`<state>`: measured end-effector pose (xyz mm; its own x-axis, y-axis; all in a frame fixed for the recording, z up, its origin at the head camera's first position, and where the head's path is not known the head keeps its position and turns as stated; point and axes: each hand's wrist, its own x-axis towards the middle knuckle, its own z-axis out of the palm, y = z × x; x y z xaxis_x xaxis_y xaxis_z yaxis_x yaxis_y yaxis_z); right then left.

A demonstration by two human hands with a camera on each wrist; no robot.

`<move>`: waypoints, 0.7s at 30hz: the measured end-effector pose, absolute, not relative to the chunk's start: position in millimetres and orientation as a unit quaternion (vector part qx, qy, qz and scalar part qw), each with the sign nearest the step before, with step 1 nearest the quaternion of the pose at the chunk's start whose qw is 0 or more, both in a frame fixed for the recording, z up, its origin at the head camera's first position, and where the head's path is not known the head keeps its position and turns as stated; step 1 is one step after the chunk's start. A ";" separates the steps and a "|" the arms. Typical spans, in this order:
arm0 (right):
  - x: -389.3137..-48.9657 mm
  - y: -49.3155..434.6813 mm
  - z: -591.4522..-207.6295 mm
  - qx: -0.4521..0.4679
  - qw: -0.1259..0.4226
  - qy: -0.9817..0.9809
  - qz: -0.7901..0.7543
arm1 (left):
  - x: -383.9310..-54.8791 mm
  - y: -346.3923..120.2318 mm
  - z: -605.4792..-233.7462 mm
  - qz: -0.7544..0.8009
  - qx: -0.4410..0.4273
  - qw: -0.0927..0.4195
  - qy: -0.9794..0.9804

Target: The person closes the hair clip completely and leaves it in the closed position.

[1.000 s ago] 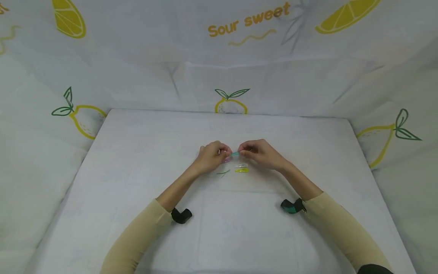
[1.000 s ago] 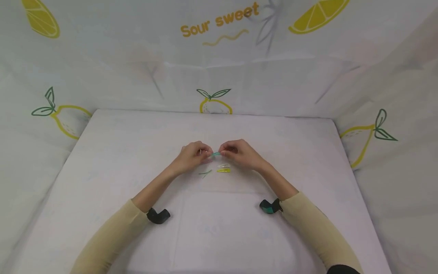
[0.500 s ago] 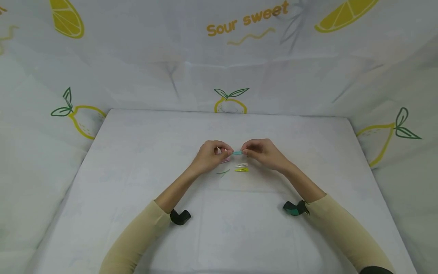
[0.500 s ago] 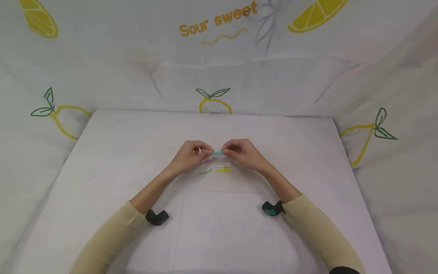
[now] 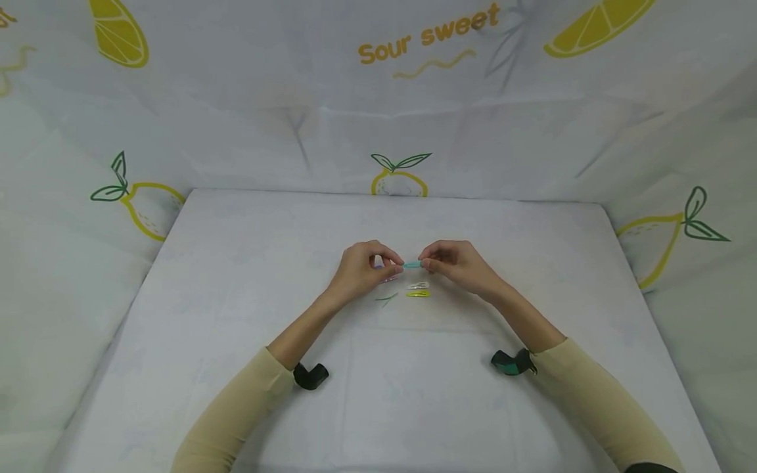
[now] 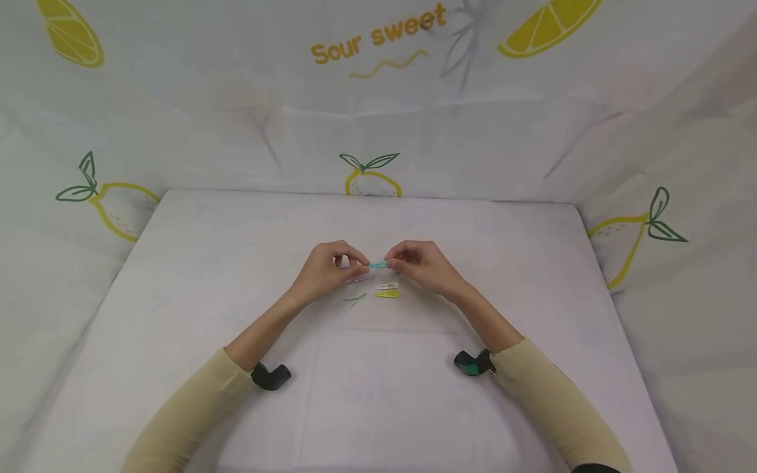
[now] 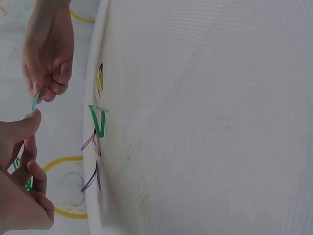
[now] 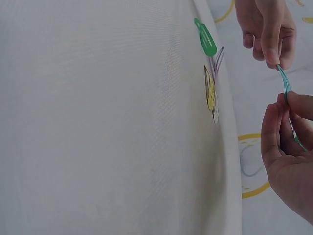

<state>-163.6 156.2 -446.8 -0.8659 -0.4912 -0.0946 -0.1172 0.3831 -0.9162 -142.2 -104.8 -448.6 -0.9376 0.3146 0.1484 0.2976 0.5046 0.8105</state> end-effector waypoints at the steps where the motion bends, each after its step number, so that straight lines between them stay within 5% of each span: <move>1: -163.3 156.3 -447.1 -0.185 0.180 0.811 -0.525 | -142.1 -104.3 -449.0 0.463 0.178 0.005 0.868; 21: -161.5 160.7 -447.8 -0.180 0.182 0.801 -0.541 | -140.8 -101.5 -457.5 0.462 0.176 0.002 0.869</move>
<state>-161.5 160.7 -447.8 -0.8689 -0.4855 -0.0968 -0.0913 0.3493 -0.9326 -140.8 -101.5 -457.5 -0.9382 0.3071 0.1598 0.3042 0.5110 0.8040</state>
